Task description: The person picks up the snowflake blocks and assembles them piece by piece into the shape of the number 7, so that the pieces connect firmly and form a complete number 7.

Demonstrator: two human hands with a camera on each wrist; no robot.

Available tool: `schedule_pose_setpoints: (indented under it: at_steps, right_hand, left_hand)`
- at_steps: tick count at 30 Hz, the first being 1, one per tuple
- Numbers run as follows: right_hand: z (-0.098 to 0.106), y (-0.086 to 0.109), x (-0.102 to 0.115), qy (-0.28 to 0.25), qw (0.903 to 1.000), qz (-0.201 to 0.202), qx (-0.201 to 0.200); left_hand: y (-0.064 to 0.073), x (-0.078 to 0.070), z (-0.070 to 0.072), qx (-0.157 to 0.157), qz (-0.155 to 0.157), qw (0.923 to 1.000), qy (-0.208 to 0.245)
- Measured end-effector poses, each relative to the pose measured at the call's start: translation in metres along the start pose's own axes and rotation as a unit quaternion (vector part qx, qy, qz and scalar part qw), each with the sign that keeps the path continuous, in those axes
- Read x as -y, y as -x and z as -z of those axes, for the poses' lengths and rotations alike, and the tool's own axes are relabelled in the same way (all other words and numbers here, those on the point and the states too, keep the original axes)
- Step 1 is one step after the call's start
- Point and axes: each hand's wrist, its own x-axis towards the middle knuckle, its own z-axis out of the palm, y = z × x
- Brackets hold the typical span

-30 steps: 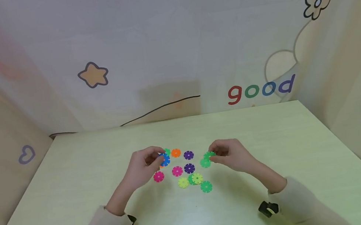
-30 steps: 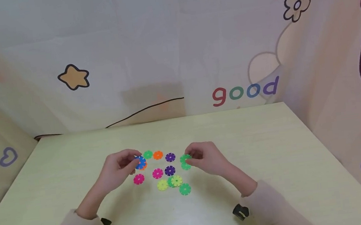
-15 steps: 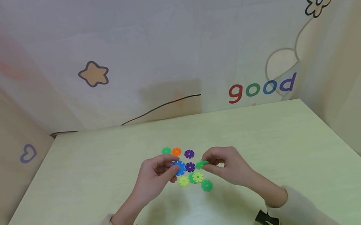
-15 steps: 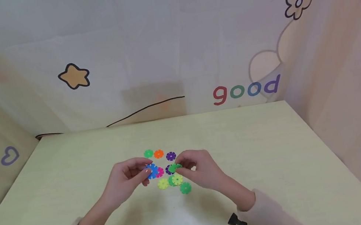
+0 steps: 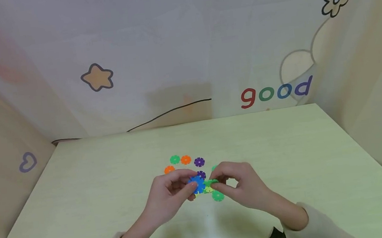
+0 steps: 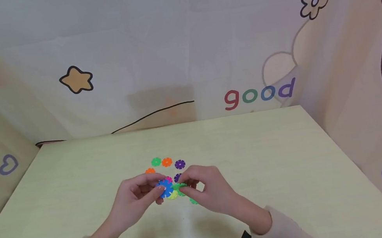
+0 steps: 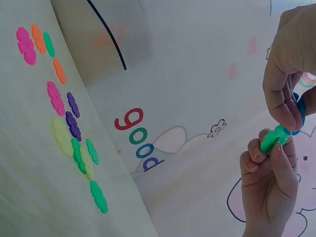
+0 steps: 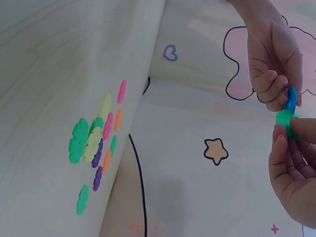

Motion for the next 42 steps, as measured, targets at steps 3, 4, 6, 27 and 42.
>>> schedule_pose_setpoints:
  at_steps: [3, 4, 6, 27, 42]
  right_hand:
    - [-0.001, 0.000, 0.002, 0.015, 0.9996, 0.024, -0.008]
    - [-0.001, 0.000, 0.002, 0.021, 0.9993, 0.030, -0.011]
    - [-0.001, 0.001, 0.003, 0.031, 0.9987, 0.037, -0.017]
    - [-0.005, 0.002, 0.011, 0.056, 0.9935, 0.083, -0.053]
    - [-0.008, 0.000, 0.010, 0.062, 0.9894, 0.112, -0.069]
  left_hand:
    - [0.001, -0.001, -0.002, -0.001, -0.013, 0.9999, 0.007]
    - [0.001, -0.001, -0.002, -0.001, -0.017, 0.9998, 0.009]
    - [0.002, -0.001, -0.003, 0.000, -0.022, 0.9997, 0.011]
    - [0.006, 0.000, -0.013, -0.020, -0.098, 0.9950, 0.002]
    - [0.006, -0.003, -0.014, -0.039, -0.101, 0.9940, -0.013]
